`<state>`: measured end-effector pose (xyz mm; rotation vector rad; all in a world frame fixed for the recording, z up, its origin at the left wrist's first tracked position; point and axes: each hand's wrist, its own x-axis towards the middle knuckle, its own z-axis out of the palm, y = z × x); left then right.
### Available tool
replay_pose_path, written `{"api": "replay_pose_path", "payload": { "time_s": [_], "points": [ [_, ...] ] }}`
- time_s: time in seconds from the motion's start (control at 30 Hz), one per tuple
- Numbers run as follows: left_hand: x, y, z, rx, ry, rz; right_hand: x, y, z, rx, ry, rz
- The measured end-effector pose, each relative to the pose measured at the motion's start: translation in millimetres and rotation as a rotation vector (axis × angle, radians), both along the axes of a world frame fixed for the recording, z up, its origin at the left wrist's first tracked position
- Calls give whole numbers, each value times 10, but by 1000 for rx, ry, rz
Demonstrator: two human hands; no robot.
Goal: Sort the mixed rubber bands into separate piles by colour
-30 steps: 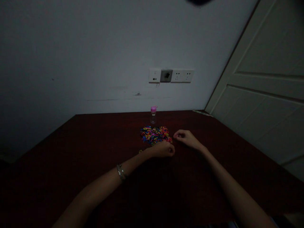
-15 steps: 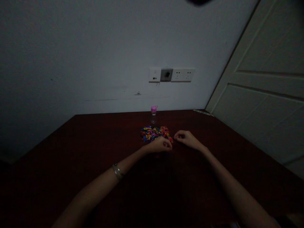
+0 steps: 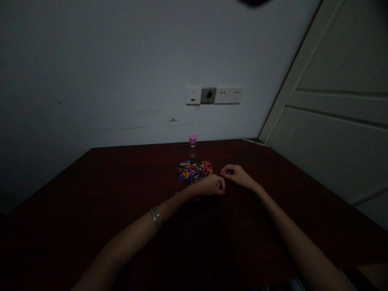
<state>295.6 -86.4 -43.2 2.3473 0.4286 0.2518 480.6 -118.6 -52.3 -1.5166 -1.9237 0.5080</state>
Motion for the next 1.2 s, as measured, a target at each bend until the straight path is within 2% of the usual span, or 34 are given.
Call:
{"api": "replay_pose_path", "payload": {
  "time_s": [0.17, 0.27, 0.37, 0.5, 0.7, 1.2],
  "points": [
    [-294, 446, 126, -38, -241, 236, 6, 23, -88, -108, -43, 39],
    [-555, 737, 148, -130, -341, 390, -34, 22, -127, -119, -59, 46],
    [-804, 934, 78, -197, -391, 545, -72, 22, -147, -92, -78, 24],
    [-1049, 1062, -93, -262, -403, 652, -102, 23, -145, -58, -110, 11],
    [-1214, 1140, -261, -345, -382, 726, -124, 4, -109, -44, -112, 31],
    [-1212, 1067, -301, -301, -422, 733, -50, -3, -11, 7, -32, -16]
  ]
}}
